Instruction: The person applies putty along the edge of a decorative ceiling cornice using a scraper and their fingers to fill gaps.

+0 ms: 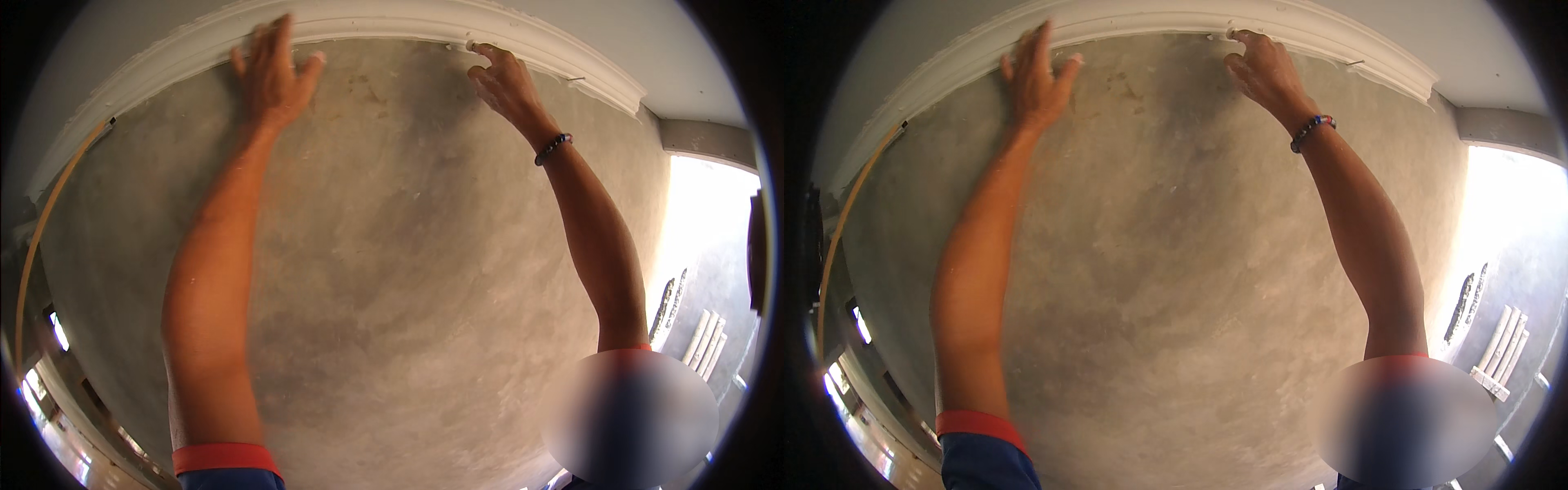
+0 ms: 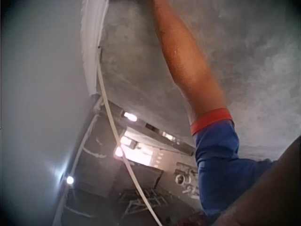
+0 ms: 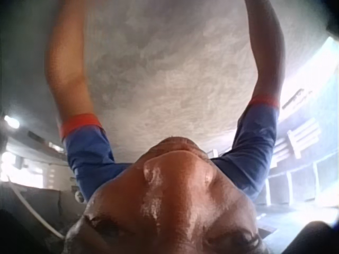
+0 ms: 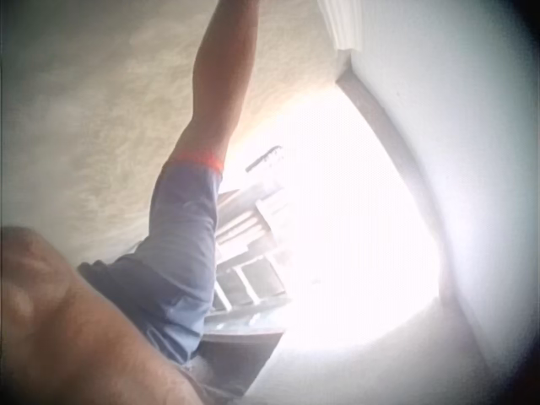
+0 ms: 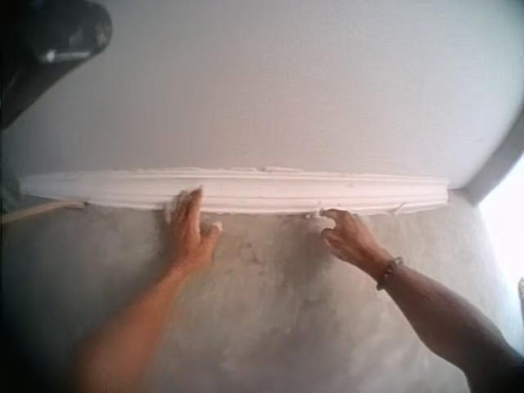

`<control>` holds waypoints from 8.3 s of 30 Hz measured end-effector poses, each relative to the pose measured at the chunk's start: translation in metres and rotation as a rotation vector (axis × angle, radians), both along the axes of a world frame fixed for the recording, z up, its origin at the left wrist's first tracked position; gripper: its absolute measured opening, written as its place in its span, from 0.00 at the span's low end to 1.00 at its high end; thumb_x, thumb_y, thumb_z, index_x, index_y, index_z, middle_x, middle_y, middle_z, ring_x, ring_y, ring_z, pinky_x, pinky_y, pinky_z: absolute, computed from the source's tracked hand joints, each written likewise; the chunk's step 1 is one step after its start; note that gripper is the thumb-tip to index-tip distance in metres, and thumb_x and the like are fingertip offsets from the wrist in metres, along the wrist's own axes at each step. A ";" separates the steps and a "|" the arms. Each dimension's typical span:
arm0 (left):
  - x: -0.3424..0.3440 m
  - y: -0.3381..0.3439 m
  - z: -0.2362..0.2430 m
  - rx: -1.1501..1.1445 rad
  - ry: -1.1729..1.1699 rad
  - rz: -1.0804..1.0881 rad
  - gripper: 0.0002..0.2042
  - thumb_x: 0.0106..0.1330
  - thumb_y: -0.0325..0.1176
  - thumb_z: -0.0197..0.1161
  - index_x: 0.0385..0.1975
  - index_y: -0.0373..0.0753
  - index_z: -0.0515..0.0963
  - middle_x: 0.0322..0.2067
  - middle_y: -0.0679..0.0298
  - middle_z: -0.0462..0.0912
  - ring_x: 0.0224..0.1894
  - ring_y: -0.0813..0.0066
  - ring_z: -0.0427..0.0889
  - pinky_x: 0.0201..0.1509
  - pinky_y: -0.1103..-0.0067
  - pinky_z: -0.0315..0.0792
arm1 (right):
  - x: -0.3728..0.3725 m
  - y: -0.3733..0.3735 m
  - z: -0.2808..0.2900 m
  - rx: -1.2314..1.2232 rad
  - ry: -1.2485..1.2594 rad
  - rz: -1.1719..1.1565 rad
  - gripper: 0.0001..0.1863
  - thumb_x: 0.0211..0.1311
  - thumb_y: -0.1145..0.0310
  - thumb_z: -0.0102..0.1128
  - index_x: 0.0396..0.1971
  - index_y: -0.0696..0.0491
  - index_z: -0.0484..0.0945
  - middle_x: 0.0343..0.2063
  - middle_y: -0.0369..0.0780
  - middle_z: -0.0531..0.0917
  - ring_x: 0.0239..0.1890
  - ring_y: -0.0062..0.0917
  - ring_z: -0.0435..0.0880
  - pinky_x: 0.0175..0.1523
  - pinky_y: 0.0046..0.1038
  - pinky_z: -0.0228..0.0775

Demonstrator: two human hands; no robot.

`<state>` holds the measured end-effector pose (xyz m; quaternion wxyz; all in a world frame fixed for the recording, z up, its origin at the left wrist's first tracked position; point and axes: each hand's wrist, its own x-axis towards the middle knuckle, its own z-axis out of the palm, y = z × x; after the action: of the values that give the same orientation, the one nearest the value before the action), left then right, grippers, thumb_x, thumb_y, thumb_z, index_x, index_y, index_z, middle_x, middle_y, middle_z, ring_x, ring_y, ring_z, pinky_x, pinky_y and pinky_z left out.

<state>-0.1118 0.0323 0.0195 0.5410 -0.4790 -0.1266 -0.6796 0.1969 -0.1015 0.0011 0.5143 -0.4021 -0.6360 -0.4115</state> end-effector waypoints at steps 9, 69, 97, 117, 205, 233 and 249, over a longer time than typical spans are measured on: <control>-0.002 -0.019 -0.011 -0.218 -0.062 -0.230 0.38 0.59 0.40 0.62 0.68 0.38 0.54 0.66 0.49 0.59 0.70 0.52 0.54 0.73 0.54 0.36 | -0.068 0.023 0.024 -0.062 -0.044 -0.415 0.17 0.53 0.61 0.56 0.36 0.58 0.81 0.34 0.53 0.84 0.41 0.45 0.83 0.48 0.40 0.75; -0.150 0.012 -0.010 -0.450 0.130 -0.684 0.33 0.68 0.42 0.55 0.70 0.38 0.52 0.70 0.50 0.52 0.73 0.57 0.47 0.74 0.69 0.43 | -0.271 0.075 0.024 0.018 -0.446 -0.355 0.15 0.59 0.61 0.53 0.34 0.56 0.82 0.36 0.47 0.84 0.39 0.35 0.86 0.39 0.36 0.79; -0.161 -0.003 -0.029 -0.595 0.018 -0.598 0.36 0.67 0.46 0.55 0.71 0.40 0.49 0.72 0.50 0.45 0.74 0.57 0.40 0.75 0.66 0.38 | -0.273 0.046 -0.007 0.214 -0.586 -0.473 0.29 0.59 0.68 0.55 0.62 0.56 0.65 0.35 0.45 0.84 0.33 0.33 0.86 0.34 0.34 0.79; -0.152 0.008 -0.017 -0.416 0.100 -0.622 0.39 0.61 0.54 0.59 0.69 0.40 0.57 0.68 0.52 0.58 0.72 0.58 0.52 0.73 0.68 0.45 | -0.112 0.028 0.012 0.148 -0.601 -0.815 0.42 0.54 0.80 0.54 0.70 0.49 0.49 0.21 0.41 0.80 0.24 0.32 0.83 0.26 0.33 0.75; 0.084 -0.021 -0.022 -0.076 -0.002 -0.003 0.38 0.64 0.52 0.58 0.70 0.43 0.52 0.68 0.53 0.55 0.72 0.48 0.47 0.73 0.54 0.37 | 0.271 -0.016 -0.010 -0.162 0.195 0.159 0.21 0.66 0.72 0.49 0.58 0.55 0.66 0.13 0.32 0.69 0.14 0.15 0.66 0.17 0.21 0.58; 0.032 -0.033 -0.085 -0.078 0.015 -0.061 0.38 0.58 0.47 0.63 0.66 0.36 0.57 0.65 0.43 0.58 0.68 0.42 0.52 0.70 0.54 0.45 | 0.091 0.001 -0.011 -0.133 0.301 0.472 0.30 0.66 0.56 0.51 0.66 0.50 0.64 0.16 0.29 0.69 0.14 0.12 0.63 0.17 0.16 0.52; -0.127 -0.006 -0.170 -0.094 -0.044 -0.301 0.36 0.57 0.35 0.62 0.64 0.29 0.55 0.58 0.39 0.61 0.60 0.40 0.59 0.64 0.53 0.55 | -0.110 0.098 0.022 -0.115 0.006 0.517 0.20 0.60 0.68 0.59 0.52 0.54 0.71 0.40 0.41 0.82 0.41 0.28 0.79 0.38 0.28 0.74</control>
<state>-0.2383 0.0258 -0.1509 0.4071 -0.5024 -0.0966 -0.7567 0.0864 -0.0039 0.0236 0.5804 -0.2560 -0.7385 -0.2285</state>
